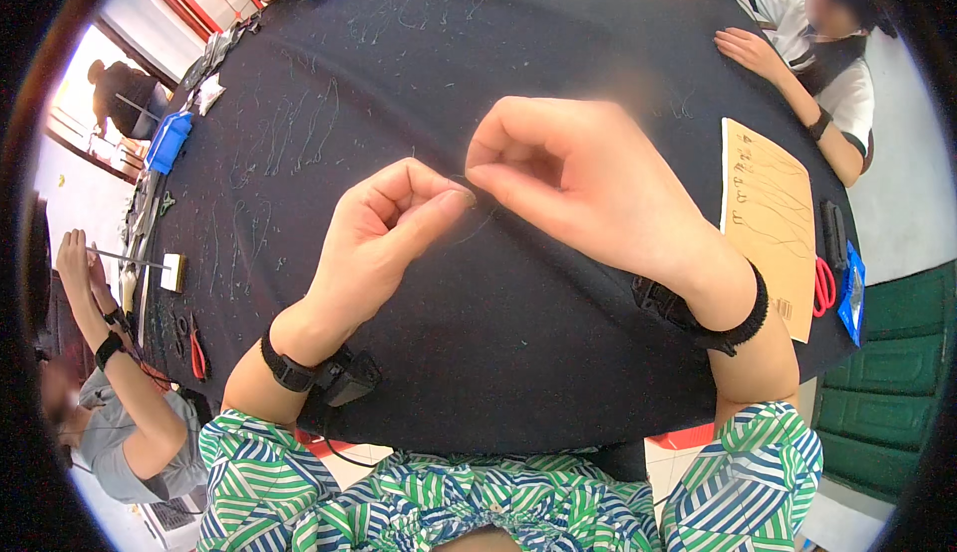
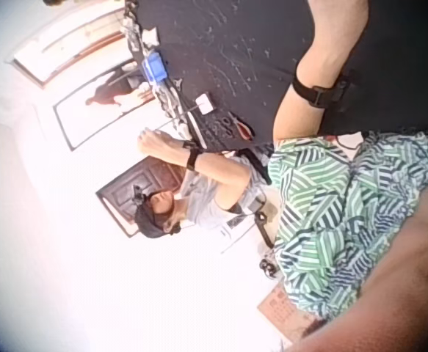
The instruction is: The person threads a thin green line through small metal tackle components and crimps them by hand and using pliers at a table.
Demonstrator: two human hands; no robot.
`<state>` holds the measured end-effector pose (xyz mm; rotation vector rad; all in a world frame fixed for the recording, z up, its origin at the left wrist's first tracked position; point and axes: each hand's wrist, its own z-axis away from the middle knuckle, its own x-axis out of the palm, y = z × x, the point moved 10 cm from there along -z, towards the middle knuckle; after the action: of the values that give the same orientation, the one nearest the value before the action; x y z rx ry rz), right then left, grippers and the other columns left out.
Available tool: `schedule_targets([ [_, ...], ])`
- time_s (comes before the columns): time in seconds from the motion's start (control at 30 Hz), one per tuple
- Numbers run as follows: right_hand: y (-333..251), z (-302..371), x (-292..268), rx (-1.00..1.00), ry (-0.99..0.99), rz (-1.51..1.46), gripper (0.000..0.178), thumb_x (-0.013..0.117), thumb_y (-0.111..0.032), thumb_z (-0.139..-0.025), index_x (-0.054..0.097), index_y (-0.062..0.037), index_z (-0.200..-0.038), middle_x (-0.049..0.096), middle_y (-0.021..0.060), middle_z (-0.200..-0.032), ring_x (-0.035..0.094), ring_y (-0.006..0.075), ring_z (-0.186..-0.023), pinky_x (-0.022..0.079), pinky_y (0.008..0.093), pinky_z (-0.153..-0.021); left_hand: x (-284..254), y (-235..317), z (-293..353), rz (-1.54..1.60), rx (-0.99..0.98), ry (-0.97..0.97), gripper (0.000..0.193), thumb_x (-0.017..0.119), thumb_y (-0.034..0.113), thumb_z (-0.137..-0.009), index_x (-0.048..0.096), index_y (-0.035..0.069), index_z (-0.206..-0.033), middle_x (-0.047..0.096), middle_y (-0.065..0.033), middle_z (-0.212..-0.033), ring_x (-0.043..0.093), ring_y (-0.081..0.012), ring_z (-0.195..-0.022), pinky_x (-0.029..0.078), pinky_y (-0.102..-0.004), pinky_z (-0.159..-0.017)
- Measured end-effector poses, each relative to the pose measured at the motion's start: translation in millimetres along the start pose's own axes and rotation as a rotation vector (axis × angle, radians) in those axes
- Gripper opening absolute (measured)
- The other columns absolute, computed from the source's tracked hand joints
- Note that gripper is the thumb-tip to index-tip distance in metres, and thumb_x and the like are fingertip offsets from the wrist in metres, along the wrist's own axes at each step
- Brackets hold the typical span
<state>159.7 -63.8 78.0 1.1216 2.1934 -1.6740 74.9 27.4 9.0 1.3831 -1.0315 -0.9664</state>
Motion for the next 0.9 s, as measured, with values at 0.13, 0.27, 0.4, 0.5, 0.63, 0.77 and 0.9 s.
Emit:
schedule_targets([
  [0.13, 1.1, 0.6, -2.9, 0.013, 0.019, -0.014, 0.006, 0.067, -0.004, -0.084, 0.064, -0.0002, -0.087, 0.058, -0.0003, -0.067, 0.049, 0.0037, -0.06, 0.036, 0.0202, -0.053, 0.1, -0.1, -0.6, 0.006, 0.001, 0.004, 0.01, 0.062, 0.013, -0.095, 0.063, 0.003, -0.097, 0.059, 0.0064, -0.08, 0.048, 0.0011, -0.069, 0.037, -0.0163, -0.06],
  [0.27, 1.2, 0.7, -4.7, 0.002, 0.027, -0.005, 0.006, 0.068, -0.003, -0.083, 0.064, -0.0003, -0.086, 0.055, -0.0014, -0.065, 0.046, 0.0035, -0.058, 0.034, 0.0205, -0.051, 1.8, -1.8, -0.1, 0.025, -0.012, -0.003, 0.009, 0.062, 0.012, -0.095, 0.063, 0.003, -0.097, 0.059, 0.0066, -0.08, 0.047, 0.0015, -0.069, 0.036, -0.0158, -0.06],
  [0.4, -2.1, 1.1, -1.4, -0.023, -0.011, 0.096, 0.006, 0.067, -0.004, -0.083, 0.064, -0.0009, -0.088, 0.051, -0.0008, -0.061, 0.043, 0.0036, -0.055, 0.034, 0.0217, -0.05, 3.4, 0.7, 0.4, 0.029, 0.007, -0.002, 0.009, 0.062, 0.012, -0.095, 0.063, 0.004, -0.097, 0.058, 0.0075, -0.078, 0.045, 0.0022, -0.066, 0.034, -0.0156, -0.058],
  [0.5, -2.7, 1.2, -1.7, -0.034, 0.009, 0.105, 0.006, 0.069, -0.002, -0.081, 0.065, -0.0009, -0.085, 0.049, -0.0021, -0.062, 0.04, 0.004, -0.054, 0.031, 0.0213, -0.049, 2.9, 0.4, 0.1, 0.033, 0.015, 0.001, 0.008, 0.062, 0.012, -0.095, 0.063, 0.004, -0.097, 0.056, 0.0081, -0.076, 0.043, 0.0026, -0.065, 0.032, -0.0156, -0.056],
  [0.63, -3.6, 1.1, -1.1, -0.045, -0.009, 0.14, 0.007, 0.069, -0.002, -0.081, 0.065, -0.0013, -0.086, 0.049, -0.0018, -0.062, 0.04, 0.0042, -0.054, 0.031, 0.0216, -0.049, 1.8, 1.1, -0.1, 0.022, -0.002, 0.009, 0.008, 0.061, 0.012, -0.096, 0.062, 0.004, -0.097, 0.055, 0.0087, -0.076, 0.041, 0.003, -0.064, 0.031, -0.0155, -0.055],
  [0.77, -3.7, 0.9, -2.1, -0.046, -0.028, 0.154, 0.007, 0.069, -0.002, -0.081, 0.065, -0.0014, -0.086, 0.049, -0.0015, -0.062, 0.041, 0.0043, -0.054, 0.032, 0.0218, -0.049, 1.6, 1.6, -0.6, 0.029, 0.0, 0.028, 0.013, 0.064, 0.014, -0.095, 0.062, 0.001, -0.095, 0.05, 0.0094, -0.07, 0.039, 0.0017, -0.064, 0.032, -0.0174, -0.057],
  [0.9, -3.4, 0.2, 3.9, -0.058, -0.109, 0.169, 0.006, 0.068, -0.003, -0.081, 0.064, -0.0015, -0.085, 0.047, -0.0011, -0.062, 0.041, 0.0061, -0.054, 0.033, 0.0228, -0.049, -1.8, 2.7, 0.0, -0.001, 0.04, 0.032, 0.011, 0.063, 0.011, -0.094, 0.06, 0.002, -0.091, 0.045, 0.0101, -0.067, 0.036, 0.0014, -0.061, 0.032, -0.0178, -0.056],
])
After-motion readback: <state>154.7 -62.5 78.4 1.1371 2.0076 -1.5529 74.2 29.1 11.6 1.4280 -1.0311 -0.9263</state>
